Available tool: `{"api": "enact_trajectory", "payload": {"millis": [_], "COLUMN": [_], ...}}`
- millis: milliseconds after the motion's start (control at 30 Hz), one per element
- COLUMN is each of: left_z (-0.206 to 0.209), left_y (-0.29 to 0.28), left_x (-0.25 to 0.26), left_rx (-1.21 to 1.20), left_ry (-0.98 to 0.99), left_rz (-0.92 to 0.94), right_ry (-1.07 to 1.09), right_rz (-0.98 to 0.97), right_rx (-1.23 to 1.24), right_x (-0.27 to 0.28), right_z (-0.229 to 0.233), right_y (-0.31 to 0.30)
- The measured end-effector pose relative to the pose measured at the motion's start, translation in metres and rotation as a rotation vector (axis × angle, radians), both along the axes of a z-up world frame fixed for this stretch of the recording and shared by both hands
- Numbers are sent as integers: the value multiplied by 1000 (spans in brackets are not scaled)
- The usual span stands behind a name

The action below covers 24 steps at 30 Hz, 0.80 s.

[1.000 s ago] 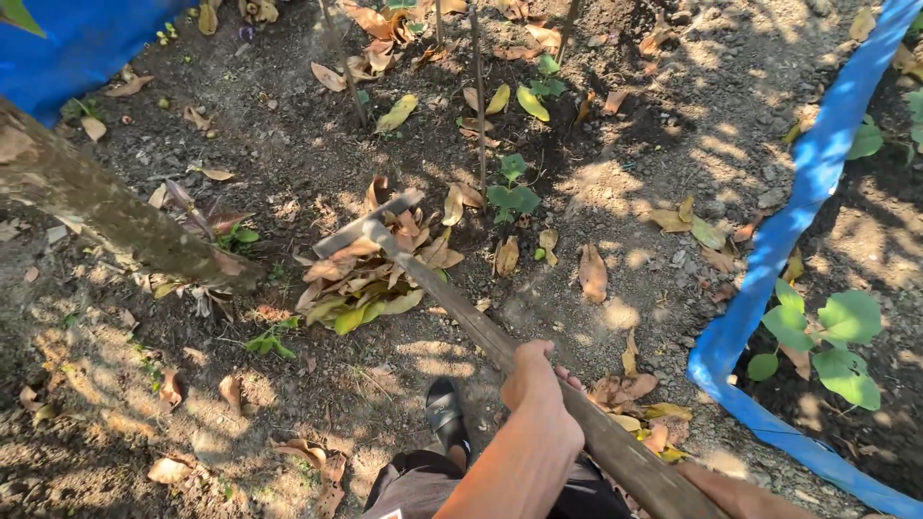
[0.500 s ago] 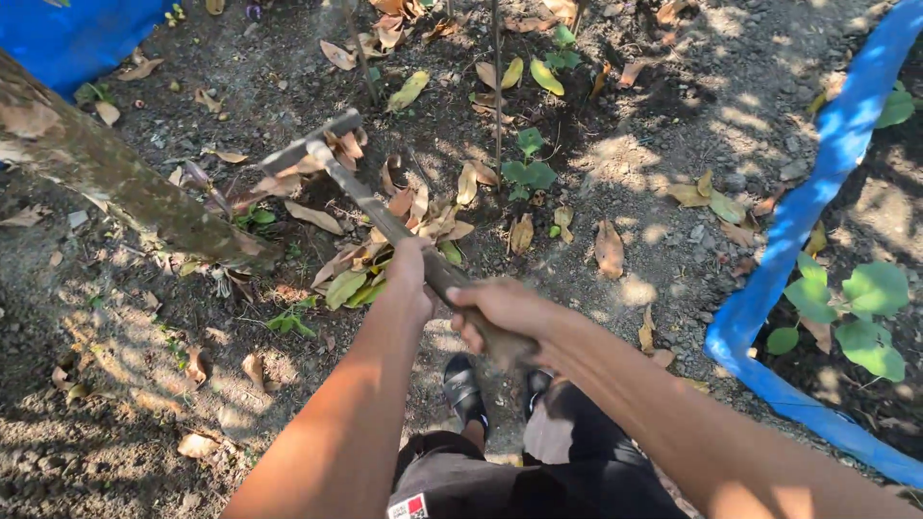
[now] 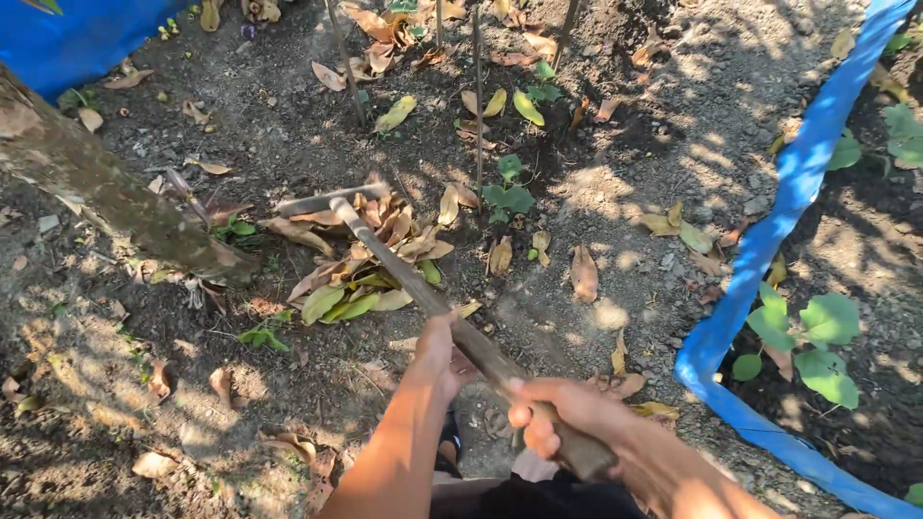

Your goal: Use a small hand rake to gather dry leaves into a pile in a garden bed.

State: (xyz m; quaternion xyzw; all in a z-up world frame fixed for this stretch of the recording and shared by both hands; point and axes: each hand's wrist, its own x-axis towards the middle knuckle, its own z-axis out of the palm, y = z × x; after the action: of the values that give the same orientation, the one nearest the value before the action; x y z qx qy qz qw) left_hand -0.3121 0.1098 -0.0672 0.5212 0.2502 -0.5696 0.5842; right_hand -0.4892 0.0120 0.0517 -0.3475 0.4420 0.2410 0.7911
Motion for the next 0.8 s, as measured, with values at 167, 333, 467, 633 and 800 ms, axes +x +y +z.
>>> {"api": "enact_trajectory", "payload": {"millis": [167, 333, 467, 633, 800], "left_z": [-31, -7, -55, -20, 52], "left_y": [-13, -46, -81, -123, -134], "left_x": [-39, -94, -162, -252, -297], "left_rx": [80, 55, -94, 110, 253], "left_ry": [83, 155, 338, 286, 115], "left_rz": [78, 130, 387, 621, 624], "right_ry": [243, 202, 242, 470, 248], "right_rz": [-168, -98, -182, -407, 24], "right_rx": [124, 150, 220, 101, -77], "right_x": [-45, -137, -194, -290, -366], "right_z": [48, 74, 72, 59, 41], "right_y": [-12, -44, -62, -100, -130]}}
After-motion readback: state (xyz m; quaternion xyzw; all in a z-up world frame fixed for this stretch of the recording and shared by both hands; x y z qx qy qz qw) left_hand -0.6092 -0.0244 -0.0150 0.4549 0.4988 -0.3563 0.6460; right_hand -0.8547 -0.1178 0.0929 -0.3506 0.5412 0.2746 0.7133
